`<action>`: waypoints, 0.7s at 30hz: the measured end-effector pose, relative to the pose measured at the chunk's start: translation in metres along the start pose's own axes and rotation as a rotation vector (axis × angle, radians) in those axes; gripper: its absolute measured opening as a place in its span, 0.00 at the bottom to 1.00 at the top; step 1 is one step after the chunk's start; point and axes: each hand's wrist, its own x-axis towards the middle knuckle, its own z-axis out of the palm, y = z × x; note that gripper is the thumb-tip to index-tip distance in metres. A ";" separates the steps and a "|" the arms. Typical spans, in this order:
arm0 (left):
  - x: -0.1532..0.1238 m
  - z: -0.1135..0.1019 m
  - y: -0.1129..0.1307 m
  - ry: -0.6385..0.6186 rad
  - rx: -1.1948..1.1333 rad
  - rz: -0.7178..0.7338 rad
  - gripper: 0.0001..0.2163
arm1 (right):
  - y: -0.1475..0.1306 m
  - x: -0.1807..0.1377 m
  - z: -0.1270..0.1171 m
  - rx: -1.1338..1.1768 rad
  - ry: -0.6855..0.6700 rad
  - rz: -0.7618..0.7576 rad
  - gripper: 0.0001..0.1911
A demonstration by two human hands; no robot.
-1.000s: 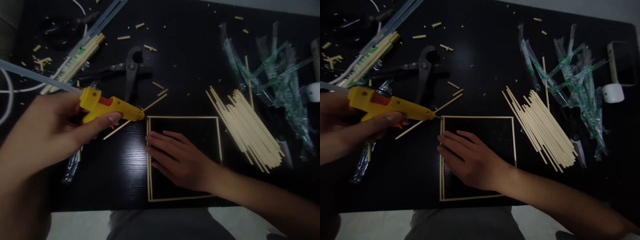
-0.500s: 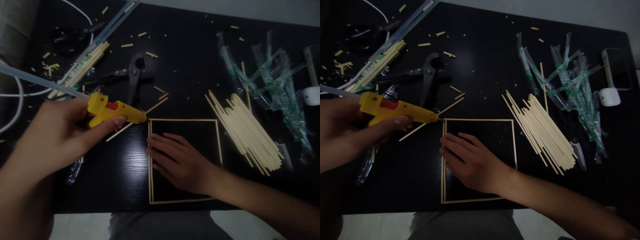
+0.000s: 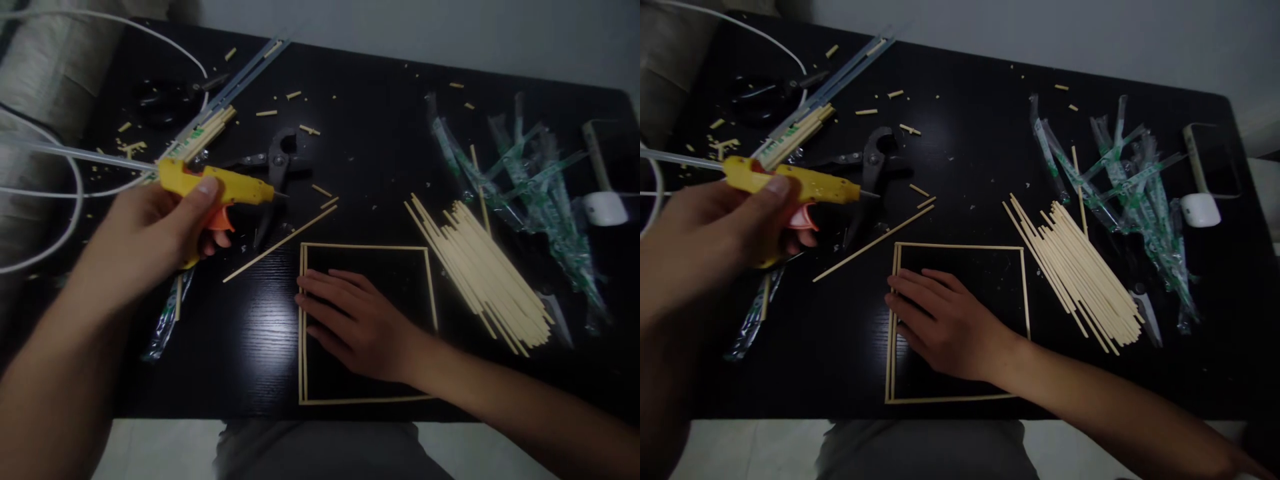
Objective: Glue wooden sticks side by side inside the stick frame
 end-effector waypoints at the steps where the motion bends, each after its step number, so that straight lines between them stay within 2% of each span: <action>1: 0.003 0.000 -0.001 -0.013 -0.004 -0.010 0.21 | 0.000 0.000 0.000 0.003 -0.001 -0.001 0.15; 4: 0.012 -0.001 -0.006 -0.086 0.095 -0.073 0.24 | 0.000 0.000 0.001 0.011 0.005 -0.003 0.17; 6: 0.016 -0.003 -0.006 -0.073 0.286 -0.096 0.25 | 0.001 0.000 0.002 0.012 0.006 -0.011 0.17; 8: 0.015 -0.005 -0.002 -0.023 0.448 -0.055 0.24 | 0.001 0.000 0.003 0.007 0.013 -0.023 0.17; 12: 0.003 -0.011 0.008 0.089 0.636 0.053 0.23 | 0.003 -0.002 0.005 0.011 0.059 -0.012 0.18; 15: -0.013 -0.010 0.007 0.262 0.683 0.321 0.18 | 0.004 -0.002 0.004 0.038 0.063 0.025 0.22; 16: -0.019 -0.007 0.004 0.248 0.651 0.466 0.16 | 0.005 -0.001 0.003 0.049 0.052 0.038 0.23; 18: -0.032 0.003 -0.004 0.012 0.535 0.756 0.14 | 0.005 0.002 0.000 0.071 0.010 0.062 0.25; 19: -0.037 0.008 -0.009 -0.113 0.495 0.853 0.13 | 0.006 0.003 -0.002 0.080 -0.012 0.072 0.26; 21: -0.045 0.018 -0.019 -0.251 0.491 0.952 0.13 | 0.008 0.008 -0.005 0.079 -0.047 0.077 0.27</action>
